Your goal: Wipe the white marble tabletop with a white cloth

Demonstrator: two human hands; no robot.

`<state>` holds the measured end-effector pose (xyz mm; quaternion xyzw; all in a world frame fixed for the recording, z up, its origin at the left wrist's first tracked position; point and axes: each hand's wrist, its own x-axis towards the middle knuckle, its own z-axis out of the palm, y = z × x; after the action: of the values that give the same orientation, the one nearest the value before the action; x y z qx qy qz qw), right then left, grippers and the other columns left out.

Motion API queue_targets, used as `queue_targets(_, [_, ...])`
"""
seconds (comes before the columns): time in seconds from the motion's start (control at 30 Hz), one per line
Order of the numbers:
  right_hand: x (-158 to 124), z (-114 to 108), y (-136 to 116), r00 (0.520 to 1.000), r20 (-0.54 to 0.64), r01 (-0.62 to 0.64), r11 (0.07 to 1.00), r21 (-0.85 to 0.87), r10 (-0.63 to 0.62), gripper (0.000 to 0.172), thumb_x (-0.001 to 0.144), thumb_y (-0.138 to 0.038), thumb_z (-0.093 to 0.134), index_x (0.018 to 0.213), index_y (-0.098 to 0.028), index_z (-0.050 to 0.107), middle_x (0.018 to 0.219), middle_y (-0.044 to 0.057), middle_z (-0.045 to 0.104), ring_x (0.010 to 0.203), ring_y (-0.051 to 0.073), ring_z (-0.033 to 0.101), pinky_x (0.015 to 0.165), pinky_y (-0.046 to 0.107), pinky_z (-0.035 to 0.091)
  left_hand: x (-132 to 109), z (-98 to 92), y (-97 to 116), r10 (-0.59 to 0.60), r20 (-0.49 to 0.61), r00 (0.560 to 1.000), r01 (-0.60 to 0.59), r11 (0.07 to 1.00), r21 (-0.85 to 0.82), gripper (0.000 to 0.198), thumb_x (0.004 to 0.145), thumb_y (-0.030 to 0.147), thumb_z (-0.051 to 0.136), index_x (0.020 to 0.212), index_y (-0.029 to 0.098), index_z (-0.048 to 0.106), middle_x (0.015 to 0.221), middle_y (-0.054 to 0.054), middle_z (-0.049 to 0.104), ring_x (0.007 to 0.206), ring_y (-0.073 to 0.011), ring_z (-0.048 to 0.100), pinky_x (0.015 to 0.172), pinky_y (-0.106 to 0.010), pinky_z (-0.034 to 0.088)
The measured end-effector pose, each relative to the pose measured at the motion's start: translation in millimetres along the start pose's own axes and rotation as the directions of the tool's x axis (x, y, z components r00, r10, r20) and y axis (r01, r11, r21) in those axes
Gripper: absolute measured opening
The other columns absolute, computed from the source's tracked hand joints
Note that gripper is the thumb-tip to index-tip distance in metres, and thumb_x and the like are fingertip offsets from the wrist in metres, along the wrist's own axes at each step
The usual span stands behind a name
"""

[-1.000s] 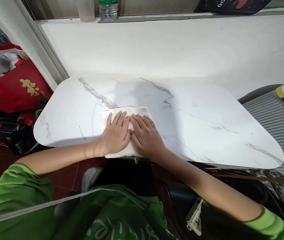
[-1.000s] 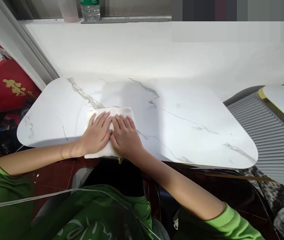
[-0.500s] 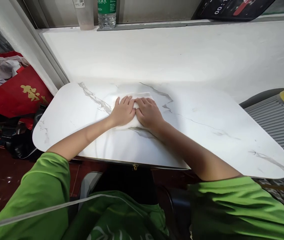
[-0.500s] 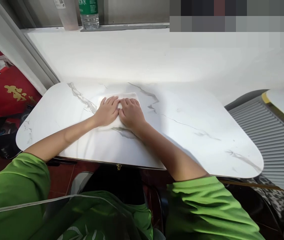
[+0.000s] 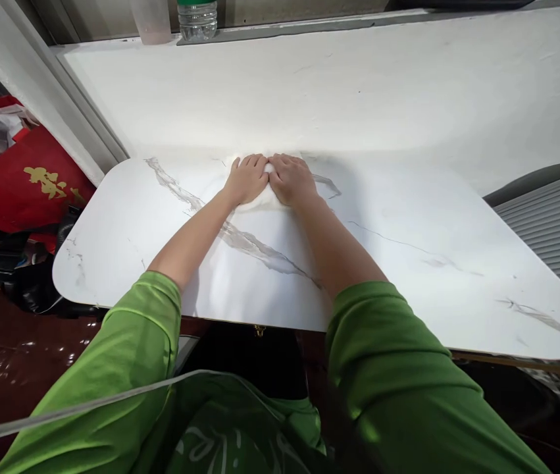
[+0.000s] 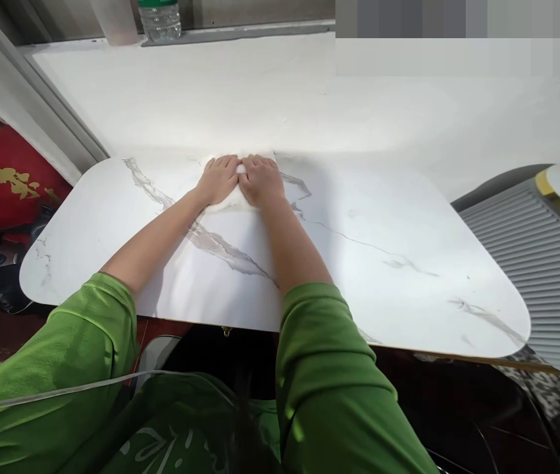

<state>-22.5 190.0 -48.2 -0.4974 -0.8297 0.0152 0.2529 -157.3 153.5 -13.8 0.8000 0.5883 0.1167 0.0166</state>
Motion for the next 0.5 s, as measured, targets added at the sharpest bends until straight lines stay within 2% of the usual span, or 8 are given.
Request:
queue_targets(0.27, [-22.5, -9.9, -5.8, 1.000, 0.013, 0.007, 1.000, -0.017, -0.007, 0.049, 0.095, -0.028, 0.025, 0.132, -0.016, 0.055, 0.139, 0.016, 0.055, 0.130, 0.032, 0.047, 0.107, 0.056, 0.033, -16.8, -1.6, 9.1, 0.003, -0.002, 1.000, -0.003, 1.000, -0.005, 0.049, 0.097, 0.021, 0.030, 0.144, 0.011, 0.043, 0.155, -0.014, 0.039, 0.145, -0.0232, 0.031, 0.121, -0.047, 0.018])
queue_targets(0.5, [-76.5, -35.9, -18.3, 0.998, 0.040, 0.040, 0.998, -0.039, -0.039, 0.051, 0.095, -0.028, 0.026, 0.135, -0.012, 0.053, 0.143, 0.017, 0.053, 0.134, 0.031, 0.045, 0.110, 0.055, 0.032, -63.3, -10.0, 39.5, 0.039, 0.036, 0.999, -0.038, 0.999, -0.036, 0.048, 0.100, 0.023, 0.031, 0.145, 0.011, 0.041, 0.156, -0.013, 0.037, 0.146, -0.0240, 0.029, 0.122, -0.049, 0.015])
